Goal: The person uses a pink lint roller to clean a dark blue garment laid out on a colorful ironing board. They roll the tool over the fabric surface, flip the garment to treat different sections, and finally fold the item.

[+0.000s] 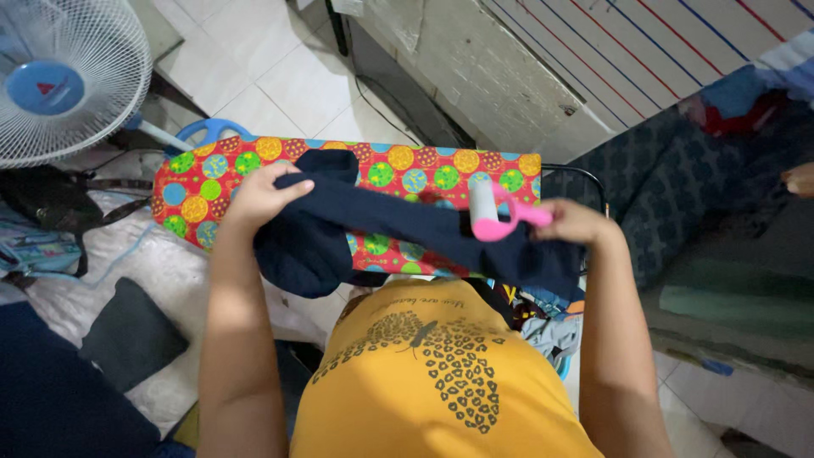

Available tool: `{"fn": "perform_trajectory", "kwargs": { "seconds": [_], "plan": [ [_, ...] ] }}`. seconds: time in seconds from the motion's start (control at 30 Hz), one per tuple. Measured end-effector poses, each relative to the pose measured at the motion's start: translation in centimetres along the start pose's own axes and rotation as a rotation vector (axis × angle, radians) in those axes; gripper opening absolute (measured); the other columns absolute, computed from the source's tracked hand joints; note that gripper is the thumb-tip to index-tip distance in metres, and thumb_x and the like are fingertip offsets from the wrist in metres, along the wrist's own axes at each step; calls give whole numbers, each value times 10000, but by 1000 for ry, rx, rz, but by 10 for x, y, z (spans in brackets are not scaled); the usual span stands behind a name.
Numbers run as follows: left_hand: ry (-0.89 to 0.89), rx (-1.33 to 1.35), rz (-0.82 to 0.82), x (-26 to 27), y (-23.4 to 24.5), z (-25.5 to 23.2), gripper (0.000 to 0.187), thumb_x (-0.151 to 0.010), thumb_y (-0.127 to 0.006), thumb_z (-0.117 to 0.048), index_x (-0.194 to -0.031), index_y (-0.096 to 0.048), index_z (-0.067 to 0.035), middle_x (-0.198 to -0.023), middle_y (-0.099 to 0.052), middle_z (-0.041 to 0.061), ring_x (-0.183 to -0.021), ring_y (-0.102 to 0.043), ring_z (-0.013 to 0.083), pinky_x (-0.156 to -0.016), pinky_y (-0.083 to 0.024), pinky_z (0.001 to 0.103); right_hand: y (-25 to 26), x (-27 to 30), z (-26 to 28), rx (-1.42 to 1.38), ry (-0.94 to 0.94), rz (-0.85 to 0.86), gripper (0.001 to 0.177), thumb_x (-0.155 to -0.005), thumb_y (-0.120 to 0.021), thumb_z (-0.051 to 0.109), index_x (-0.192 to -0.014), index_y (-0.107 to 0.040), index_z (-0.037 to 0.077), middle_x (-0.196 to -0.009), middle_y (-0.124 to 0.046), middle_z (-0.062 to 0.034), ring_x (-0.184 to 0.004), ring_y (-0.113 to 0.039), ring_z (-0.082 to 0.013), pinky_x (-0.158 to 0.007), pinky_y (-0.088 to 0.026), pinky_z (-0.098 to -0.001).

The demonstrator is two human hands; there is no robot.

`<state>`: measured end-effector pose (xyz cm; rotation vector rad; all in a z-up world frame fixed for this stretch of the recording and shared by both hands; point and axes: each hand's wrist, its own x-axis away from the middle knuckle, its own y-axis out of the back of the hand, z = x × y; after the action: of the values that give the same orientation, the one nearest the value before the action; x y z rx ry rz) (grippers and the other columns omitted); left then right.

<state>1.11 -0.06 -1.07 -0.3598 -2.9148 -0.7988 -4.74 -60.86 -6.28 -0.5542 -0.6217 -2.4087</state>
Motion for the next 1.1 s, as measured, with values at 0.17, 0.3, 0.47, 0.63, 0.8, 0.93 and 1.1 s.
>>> {"fn": "perform_trajectory", "kwargs": {
  "seconds": [0.17,0.3,0.47,0.63,0.8,0.93,1.1],
  "plan": [
    [-78,-326,-485,-49,-61,5,554,-862,-836,-287,-1308,-631,-29,-1200,-663,226,-1123,-616,409,-960,-481,480,-13,-82,20,821,-78,-673,279,-743,-823,154,-1017,-775,140,-1072,-709,-98,-1064,-629,-361,-928,-427,-529],
    [-304,-569,-380,-43,-116,-6,666,-715,-855,-293,-1264,-583,-31,-1244,-583,245,-1203,-532,413,-1064,-416,500,-32,-123,-22,546,165,-926,323,-724,-795,169,-1039,-750,114,-1263,-663,-112,-1224,-577,-360,-1070,-467,-469],
    [-520,-682,-39,16,-177,10,792,-481,-850,-352,-1187,-629,-68,-1087,-641,179,-1098,-577,406,-1020,-333,681,-51,-129,-75,553,135,-896,390,-702,-833,192,-1071,-750,96,-1272,-653,-133,-1212,-573,-351,-1022,-445,-482],
    [-348,-736,-8,6,-133,83,335,-797,-630,-15,-1078,-723,-172,-965,-684,76,-1027,-640,318,-1104,-410,553,-75,-118,-79,565,-111,-958,282,-709,-769,79,-990,-776,111,-1239,-690,-89,-1127,-565,-411,-885,-498,-508],
    [-372,-718,45,13,-79,111,268,-767,-644,-53,-941,-759,-221,-910,-657,79,-990,-629,332,-953,-483,467,-73,-112,-94,601,44,-985,243,-759,-685,35,-982,-752,105,-1116,-680,-105,-1092,-607,-372,-970,-521,-447],
    [-185,-710,174,35,-103,98,263,-671,-724,-189,-929,-768,-207,-876,-671,85,-945,-653,315,-883,-469,491,-79,-87,-94,660,-92,-953,293,-710,-719,47,-992,-773,109,-1150,-710,-92,-1036,-596,-390,-909,-508,-455],
    [36,-841,195,31,-124,72,341,-949,-716,-468,-851,-761,-144,-896,-667,77,-908,-678,299,-903,-491,476,-62,-73,-104,464,27,-1013,338,-657,-833,159,-986,-796,91,-1177,-679,-173,-1070,-603,-403,-941,-498,-468]
  ]
}}
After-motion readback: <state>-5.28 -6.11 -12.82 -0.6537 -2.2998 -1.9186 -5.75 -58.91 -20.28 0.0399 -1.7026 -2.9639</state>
